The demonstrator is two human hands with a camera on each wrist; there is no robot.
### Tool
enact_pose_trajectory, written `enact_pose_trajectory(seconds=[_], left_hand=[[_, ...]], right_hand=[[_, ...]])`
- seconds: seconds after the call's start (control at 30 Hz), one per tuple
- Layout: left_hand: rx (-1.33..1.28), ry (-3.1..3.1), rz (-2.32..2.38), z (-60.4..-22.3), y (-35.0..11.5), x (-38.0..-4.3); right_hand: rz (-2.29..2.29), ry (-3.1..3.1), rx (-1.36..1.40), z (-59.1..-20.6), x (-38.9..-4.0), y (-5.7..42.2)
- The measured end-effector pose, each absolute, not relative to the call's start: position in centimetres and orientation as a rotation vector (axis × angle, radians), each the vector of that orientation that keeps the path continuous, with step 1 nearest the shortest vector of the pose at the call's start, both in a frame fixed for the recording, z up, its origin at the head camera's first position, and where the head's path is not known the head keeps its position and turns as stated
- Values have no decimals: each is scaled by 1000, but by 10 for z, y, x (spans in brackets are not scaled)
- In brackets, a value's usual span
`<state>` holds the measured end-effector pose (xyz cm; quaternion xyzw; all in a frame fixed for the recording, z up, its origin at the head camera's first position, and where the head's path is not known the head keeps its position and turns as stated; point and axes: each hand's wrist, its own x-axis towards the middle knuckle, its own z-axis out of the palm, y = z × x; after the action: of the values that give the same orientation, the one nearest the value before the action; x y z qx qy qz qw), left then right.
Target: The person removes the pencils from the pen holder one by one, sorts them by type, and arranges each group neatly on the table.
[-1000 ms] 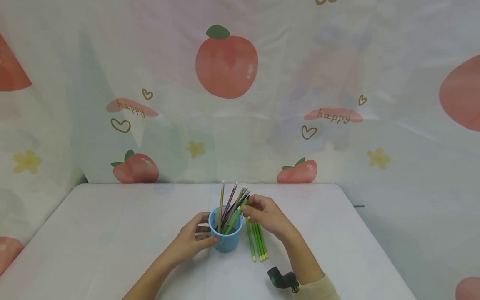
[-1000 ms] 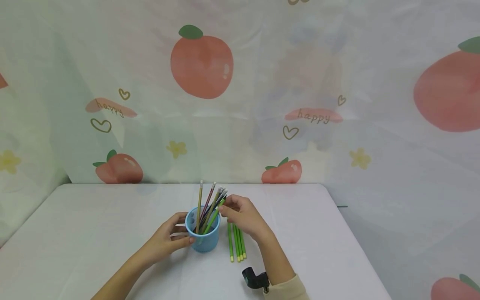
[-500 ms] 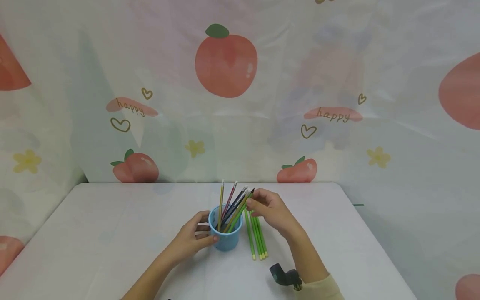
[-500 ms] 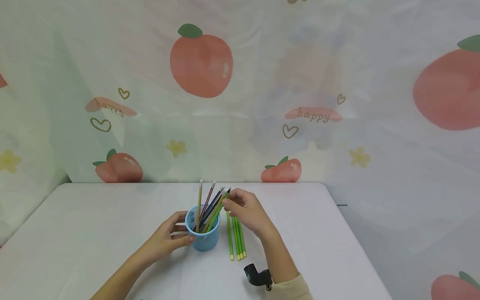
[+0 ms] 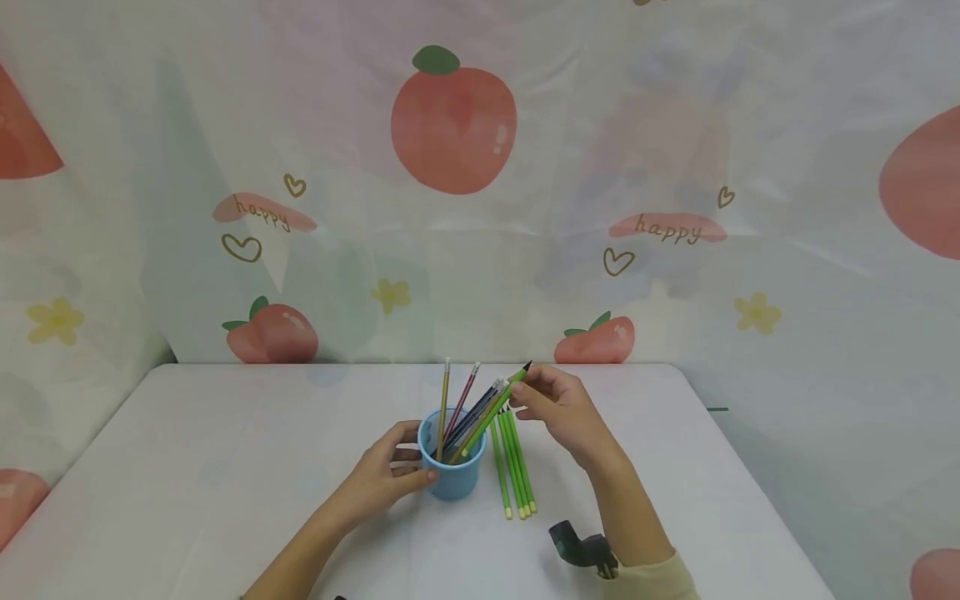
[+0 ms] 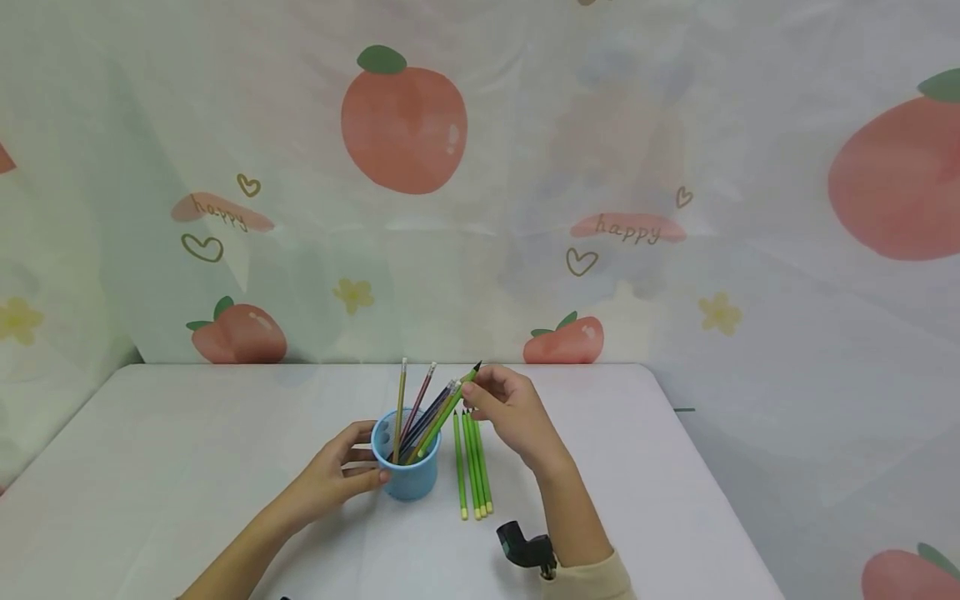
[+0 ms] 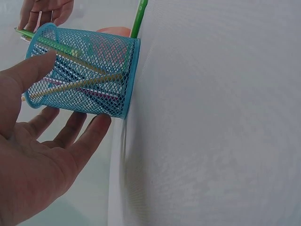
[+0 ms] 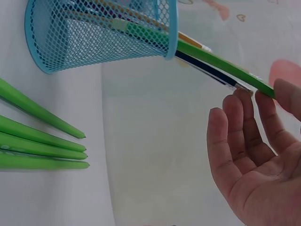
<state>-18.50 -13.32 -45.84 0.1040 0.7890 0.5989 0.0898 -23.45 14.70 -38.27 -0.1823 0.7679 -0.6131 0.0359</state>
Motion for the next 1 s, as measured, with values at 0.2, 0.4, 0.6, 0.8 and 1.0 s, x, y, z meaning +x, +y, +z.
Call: enact_pose_trajectory(seconds=[0.2, 0.4, 0.6, 0.8, 1.0], left_hand=[[300, 2352, 1777, -457, -133, -185], [310, 2354, 1774, -458, -133, -186], [322, 2349, 1769, -457, -132, -186], [330, 2337, 1774, -456, -132, -188], [321, 2337, 1793, -460, -131, -186]], right_hand=[[-1911, 2367, -561, -377, -233, 152], [-1970, 2340, -582, -374, -232, 157], [-2060, 2301, -622, -370, -229, 162], [-2169, 2240, -662, -365, -225, 164], [-2292, 2138, -621, -365, -225, 166]])
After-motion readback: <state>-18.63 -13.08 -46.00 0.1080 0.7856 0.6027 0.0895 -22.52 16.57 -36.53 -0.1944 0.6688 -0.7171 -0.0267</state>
